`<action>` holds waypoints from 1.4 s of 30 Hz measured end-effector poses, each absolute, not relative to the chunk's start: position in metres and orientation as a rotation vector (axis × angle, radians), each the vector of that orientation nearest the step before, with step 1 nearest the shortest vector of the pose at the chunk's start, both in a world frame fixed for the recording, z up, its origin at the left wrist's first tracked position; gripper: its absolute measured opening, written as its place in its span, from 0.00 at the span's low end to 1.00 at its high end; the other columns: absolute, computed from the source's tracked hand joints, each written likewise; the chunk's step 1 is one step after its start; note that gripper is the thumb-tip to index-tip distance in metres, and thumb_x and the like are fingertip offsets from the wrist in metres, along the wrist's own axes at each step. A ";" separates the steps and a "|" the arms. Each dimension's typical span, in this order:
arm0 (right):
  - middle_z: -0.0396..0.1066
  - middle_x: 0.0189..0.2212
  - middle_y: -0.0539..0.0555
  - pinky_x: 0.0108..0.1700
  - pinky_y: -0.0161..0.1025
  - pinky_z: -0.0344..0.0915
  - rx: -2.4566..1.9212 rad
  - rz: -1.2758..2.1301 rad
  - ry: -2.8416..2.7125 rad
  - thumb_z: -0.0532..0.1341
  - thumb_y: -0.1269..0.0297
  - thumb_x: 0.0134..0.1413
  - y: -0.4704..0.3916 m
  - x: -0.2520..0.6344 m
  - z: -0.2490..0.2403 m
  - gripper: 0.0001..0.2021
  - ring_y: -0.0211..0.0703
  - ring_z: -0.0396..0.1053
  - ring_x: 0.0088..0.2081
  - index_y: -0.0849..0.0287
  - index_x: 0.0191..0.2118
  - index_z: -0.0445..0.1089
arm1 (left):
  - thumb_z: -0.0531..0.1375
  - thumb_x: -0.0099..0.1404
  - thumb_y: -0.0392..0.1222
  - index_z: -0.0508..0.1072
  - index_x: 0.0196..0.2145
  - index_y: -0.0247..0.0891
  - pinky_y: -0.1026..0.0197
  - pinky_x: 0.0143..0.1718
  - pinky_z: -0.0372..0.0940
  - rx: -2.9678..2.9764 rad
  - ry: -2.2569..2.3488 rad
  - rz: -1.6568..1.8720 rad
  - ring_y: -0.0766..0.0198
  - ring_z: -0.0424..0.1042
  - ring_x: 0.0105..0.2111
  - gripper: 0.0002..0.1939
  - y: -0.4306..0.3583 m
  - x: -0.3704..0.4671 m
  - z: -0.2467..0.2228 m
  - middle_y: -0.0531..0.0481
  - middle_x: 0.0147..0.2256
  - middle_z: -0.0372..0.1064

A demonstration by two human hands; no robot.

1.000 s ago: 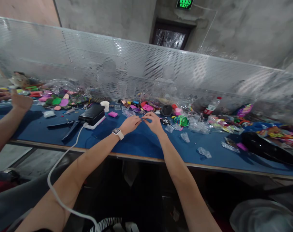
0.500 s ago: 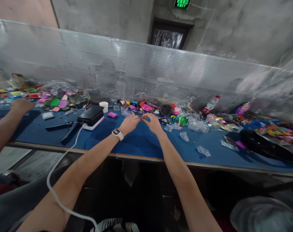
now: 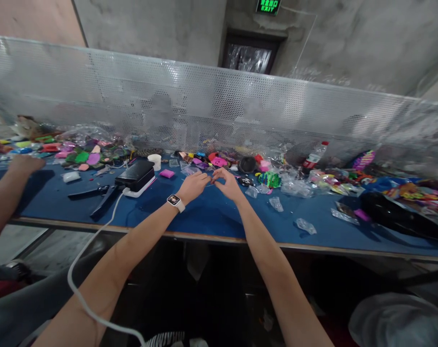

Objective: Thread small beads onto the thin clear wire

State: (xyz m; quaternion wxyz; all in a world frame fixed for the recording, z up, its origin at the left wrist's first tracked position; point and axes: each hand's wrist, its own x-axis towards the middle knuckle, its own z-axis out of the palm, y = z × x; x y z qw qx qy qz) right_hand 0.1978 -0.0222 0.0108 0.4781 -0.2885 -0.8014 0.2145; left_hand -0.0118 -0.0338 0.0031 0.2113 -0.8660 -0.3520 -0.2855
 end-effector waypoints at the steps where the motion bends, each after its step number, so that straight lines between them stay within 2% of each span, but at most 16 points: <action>1: 0.77 0.33 0.50 0.51 0.47 0.72 -0.688 0.522 -1.962 0.62 0.71 0.52 -0.023 0.198 0.011 0.15 0.47 0.78 0.38 0.55 0.47 0.67 | 0.53 0.78 0.33 0.77 0.46 0.37 0.55 0.43 0.68 -2.408 -0.977 -0.806 0.55 0.71 0.42 0.12 -0.034 -0.011 0.003 0.43 0.38 0.74; 4: 0.76 0.34 0.50 0.49 0.46 0.73 -0.665 0.463 -1.961 0.63 0.70 0.53 -0.023 0.196 0.010 0.14 0.47 0.77 0.37 0.55 0.47 0.68 | 0.52 0.79 0.34 0.77 0.45 0.37 0.55 0.43 0.67 -2.416 -0.984 -0.865 0.55 0.71 0.41 0.13 -0.034 -0.011 0.004 0.43 0.37 0.74; 9: 0.78 0.38 0.55 0.54 0.51 0.72 -0.750 0.167 -1.935 0.67 0.64 0.60 -0.023 0.197 0.009 0.08 0.53 0.76 0.46 0.54 0.45 0.75 | 0.50 0.80 0.36 0.77 0.45 0.37 0.55 0.45 0.68 -2.435 -0.983 -0.938 0.56 0.71 0.40 0.15 -0.035 -0.013 0.007 0.43 0.38 0.74; 12: 0.78 0.36 0.57 0.51 0.51 0.73 -0.749 0.051 -1.958 0.68 0.60 0.64 -0.022 0.200 0.010 0.05 0.54 0.75 0.45 0.53 0.42 0.78 | 0.49 0.81 0.37 0.78 0.47 0.37 0.55 0.45 0.68 -2.460 -0.972 -0.962 0.56 0.72 0.41 0.16 -0.037 -0.015 0.010 0.43 0.38 0.75; 18: 0.78 0.34 0.56 0.48 0.50 0.72 -0.706 0.031 -1.948 0.68 0.49 0.65 -0.022 0.201 0.012 0.14 0.52 0.73 0.41 0.53 0.35 0.79 | 0.49 0.81 0.37 0.77 0.48 0.37 0.56 0.43 0.67 -2.454 -0.963 -0.940 0.57 0.73 0.41 0.16 -0.039 -0.015 0.012 0.44 0.39 0.75; 22: 0.78 0.33 0.55 0.50 0.48 0.72 -0.807 0.189 -1.872 0.63 0.41 0.68 -0.025 0.196 0.014 0.23 0.50 0.75 0.40 0.54 0.31 0.79 | 0.49 0.81 0.38 0.78 0.46 0.37 0.56 0.42 0.66 -2.419 -0.977 -0.910 0.56 0.73 0.40 0.17 -0.037 -0.015 0.010 0.44 0.38 0.75; 26: 0.77 0.27 0.54 0.50 0.49 0.72 -0.836 0.444 -1.796 0.55 0.35 0.70 -0.020 0.193 0.014 0.31 0.51 0.76 0.37 0.54 0.29 0.79 | 0.49 0.81 0.37 0.78 0.45 0.38 0.56 0.43 0.66 -2.437 -0.982 -0.921 0.56 0.73 0.41 0.17 -0.035 -0.014 0.009 0.44 0.38 0.75; 30: 0.77 0.25 0.53 0.48 0.49 0.73 -0.814 0.622 -1.732 0.54 0.36 0.71 -0.018 0.193 0.015 0.31 0.51 0.76 0.34 0.56 0.30 0.78 | 0.50 0.80 0.36 0.78 0.44 0.38 0.56 0.43 0.67 -2.465 -0.986 -0.915 0.57 0.73 0.40 0.16 -0.035 -0.013 0.009 0.44 0.38 0.75; 35: 0.80 0.34 0.54 0.49 0.45 0.72 -0.798 0.440 -1.868 0.60 0.41 0.69 -0.028 0.191 0.019 0.23 0.48 0.77 0.39 0.56 0.35 0.79 | 0.51 0.81 0.40 0.78 0.44 0.37 0.57 0.44 0.68 -2.456 -1.039 -1.055 0.57 0.75 0.42 0.16 -0.033 -0.013 0.004 0.43 0.40 0.75; 42: 0.81 0.37 0.56 0.52 0.47 0.72 -0.794 0.296 -1.924 0.61 0.44 0.70 -0.025 0.192 0.015 0.20 0.51 0.78 0.42 0.55 0.39 0.80 | 0.55 0.79 0.40 0.78 0.45 0.35 0.57 0.44 0.70 -2.583 -1.037 -1.244 0.58 0.76 0.39 0.12 -0.028 -0.013 0.000 0.44 0.39 0.77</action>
